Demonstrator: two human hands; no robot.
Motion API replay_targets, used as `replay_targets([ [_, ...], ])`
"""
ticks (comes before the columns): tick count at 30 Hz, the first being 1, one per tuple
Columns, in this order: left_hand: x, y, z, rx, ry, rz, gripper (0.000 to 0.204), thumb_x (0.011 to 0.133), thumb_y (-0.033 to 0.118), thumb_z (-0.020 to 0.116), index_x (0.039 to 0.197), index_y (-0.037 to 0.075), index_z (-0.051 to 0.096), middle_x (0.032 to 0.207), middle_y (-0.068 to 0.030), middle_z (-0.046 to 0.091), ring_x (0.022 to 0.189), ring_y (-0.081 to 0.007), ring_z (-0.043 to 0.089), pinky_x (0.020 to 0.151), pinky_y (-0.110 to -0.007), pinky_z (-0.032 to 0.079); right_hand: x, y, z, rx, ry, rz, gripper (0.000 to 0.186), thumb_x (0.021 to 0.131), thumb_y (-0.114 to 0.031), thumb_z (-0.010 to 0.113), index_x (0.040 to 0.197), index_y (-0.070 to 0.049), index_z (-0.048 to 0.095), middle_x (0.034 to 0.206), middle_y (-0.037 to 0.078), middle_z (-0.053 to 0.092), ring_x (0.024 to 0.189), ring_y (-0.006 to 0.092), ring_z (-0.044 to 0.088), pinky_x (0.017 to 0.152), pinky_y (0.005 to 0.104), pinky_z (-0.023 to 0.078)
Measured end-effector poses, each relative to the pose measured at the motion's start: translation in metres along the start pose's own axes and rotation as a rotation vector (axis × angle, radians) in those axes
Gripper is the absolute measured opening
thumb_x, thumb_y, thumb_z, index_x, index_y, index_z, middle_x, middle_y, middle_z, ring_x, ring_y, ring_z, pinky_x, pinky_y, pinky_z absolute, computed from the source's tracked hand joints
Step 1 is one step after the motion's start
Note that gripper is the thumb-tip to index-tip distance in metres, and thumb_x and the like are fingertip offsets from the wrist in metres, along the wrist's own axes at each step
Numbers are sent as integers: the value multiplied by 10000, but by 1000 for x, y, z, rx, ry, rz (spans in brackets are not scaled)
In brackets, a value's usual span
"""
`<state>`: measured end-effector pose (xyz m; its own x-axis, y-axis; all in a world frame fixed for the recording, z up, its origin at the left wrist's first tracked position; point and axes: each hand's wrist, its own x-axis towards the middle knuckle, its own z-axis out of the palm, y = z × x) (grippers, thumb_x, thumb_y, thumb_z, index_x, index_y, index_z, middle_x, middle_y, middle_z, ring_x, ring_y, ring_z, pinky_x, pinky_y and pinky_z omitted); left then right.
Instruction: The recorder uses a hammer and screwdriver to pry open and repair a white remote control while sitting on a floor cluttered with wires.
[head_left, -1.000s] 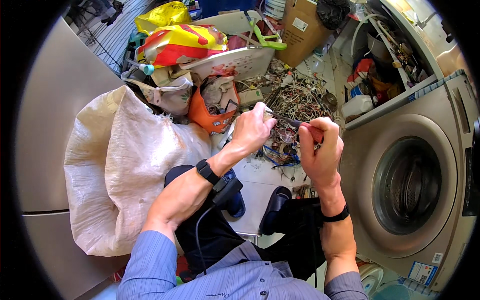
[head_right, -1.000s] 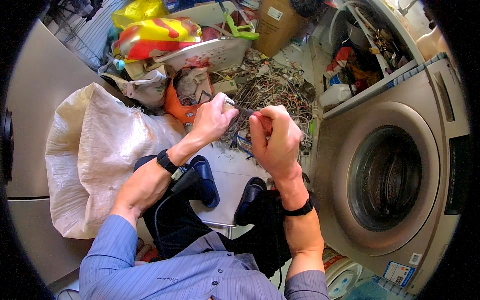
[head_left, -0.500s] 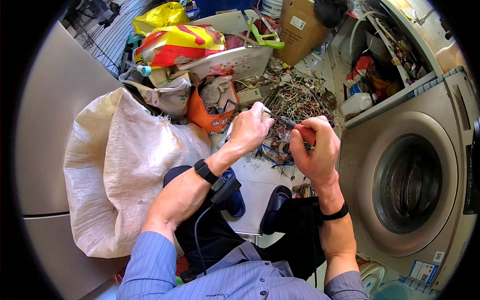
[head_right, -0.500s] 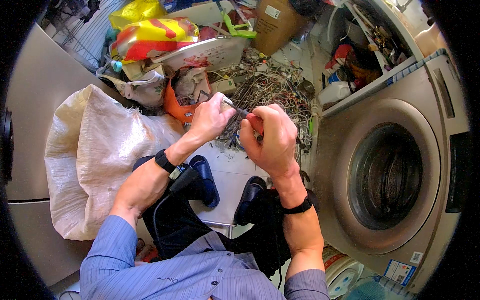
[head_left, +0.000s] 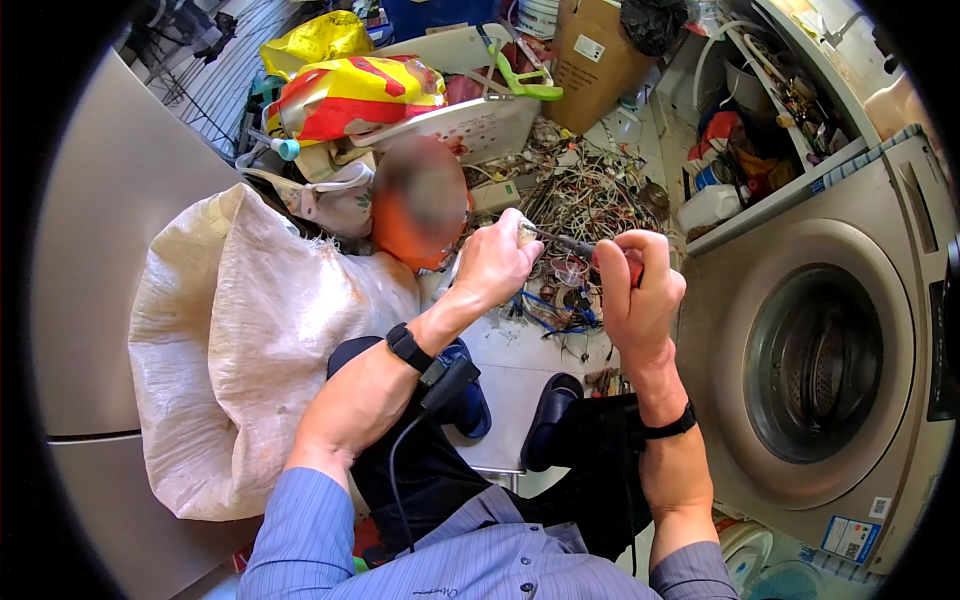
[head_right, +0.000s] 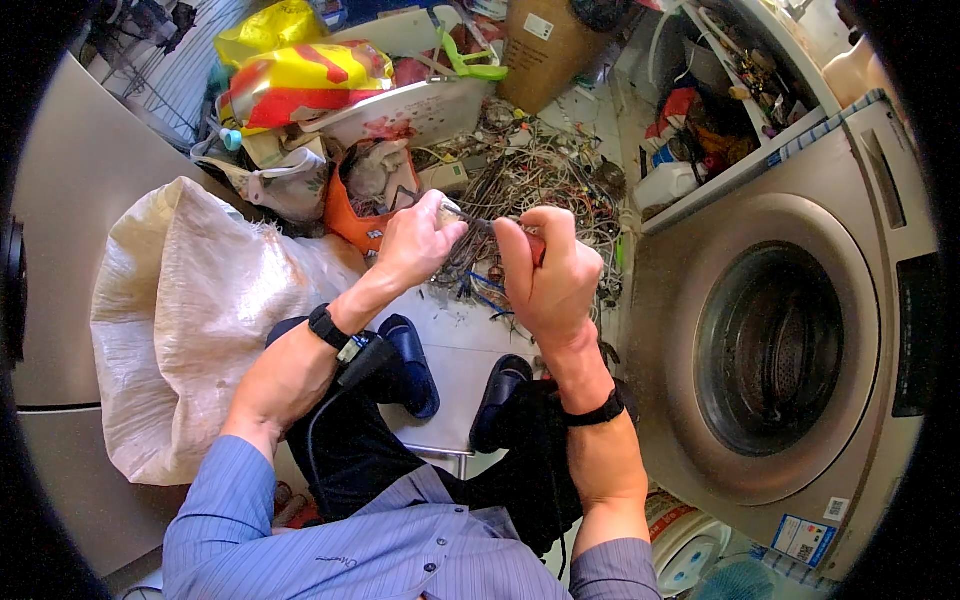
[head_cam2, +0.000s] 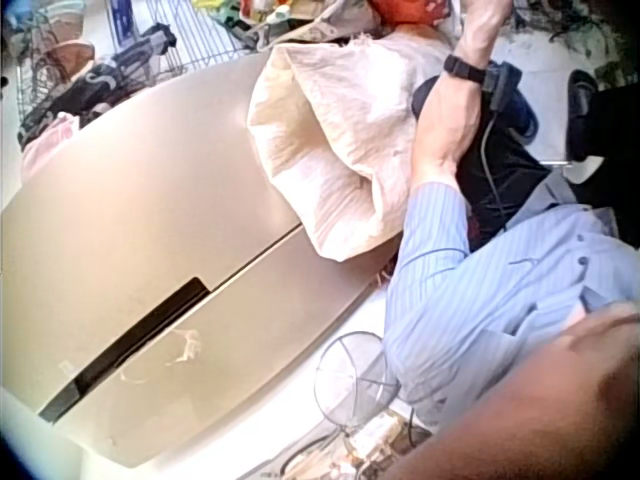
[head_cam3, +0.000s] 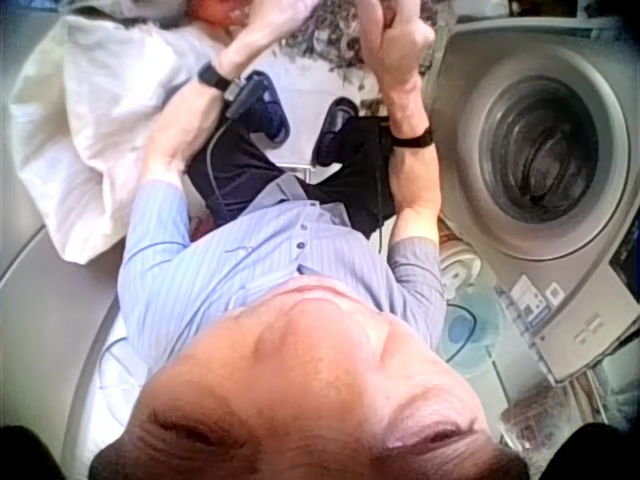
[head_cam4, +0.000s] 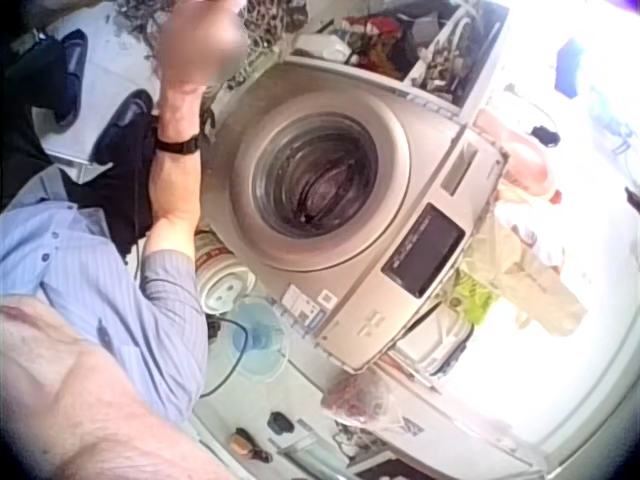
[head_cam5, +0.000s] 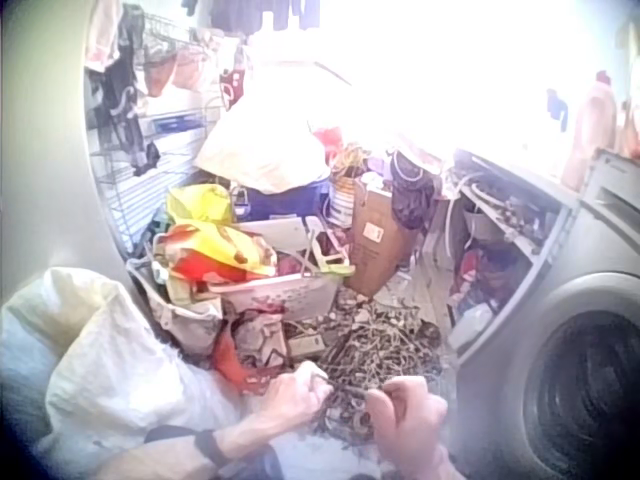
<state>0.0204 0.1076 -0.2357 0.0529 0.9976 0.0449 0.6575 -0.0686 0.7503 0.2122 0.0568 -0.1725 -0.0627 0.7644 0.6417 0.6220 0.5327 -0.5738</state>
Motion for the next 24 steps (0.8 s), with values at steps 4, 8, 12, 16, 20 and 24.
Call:
replay_targets([
  [4, 1, 3, -2, -51, -19, -17, 338, 894, 257, 738, 1064, 2, 595, 870, -285, 708, 879, -486, 688, 779, -567, 515, 1, -7, 4, -19, 36, -32, 280, 898, -71, 789, 1095, -8, 601, 627, 98, 619, 563, 219, 660, 542, 319, 519],
  [8, 3, -2, -9, -38, 41, -10, 340, 893, 269, 753, 1068, 11, 618, 902, -274, 720, 897, -472, 697, 783, -528, 530, 3, 2, 15, 92, 161, -144, 229, 904, -68, 783, 1058, -15, 621, 627, 89, 626, 546, 207, 637, 528, 315, 500],
  [12, 6, 0, -10, -29, 31, -29, 345, 894, 279, 753, 1067, 13, 618, 900, -275, 717, 906, -472, 695, 789, -534, 524, 2, 5, 9, 56, 60, -85, 187, 898, -38, 772, 1020, -9, 634, 756, 109, 658, 589, 202, 626, 529, 309, 499],
  [16, 7, -2, -14, -43, 47, -31, 355, 894, 295, 750, 1071, 18, 616, 909, -277, 716, 925, -473, 693, 802, -536, 522, 7, -9, 12, 97, 37, -136, 184, 881, -2, 764, 1012, -1, 635, 890, 123, 650, 622, 197, 618, 536, 300, 498],
  [20, 6, 1, -16, -34, 34, -41, 355, 898, 300, 741, 1075, 19, 615, 921, -279, 718, 929, -478, 691, 802, -535, 523, 4, -13, 14, 225, -16, -164, 221, 886, 52, 710, 1083, 10, 619, 1048, 130, 637, 709, 176, 625, 575, 270, 505],
  [24, 6, 5, -13, -36, 21, -34, 347, 905, 303, 722, 1076, 21, 615, 929, -282, 718, 932, -479, 692, 811, -537, 526, -4, 7, 14, 235, -32, -129, 334, 873, 90, 675, 1189, 22, 596, 1161, 150, 604, 777, 164, 624, 634, 252, 522],
])
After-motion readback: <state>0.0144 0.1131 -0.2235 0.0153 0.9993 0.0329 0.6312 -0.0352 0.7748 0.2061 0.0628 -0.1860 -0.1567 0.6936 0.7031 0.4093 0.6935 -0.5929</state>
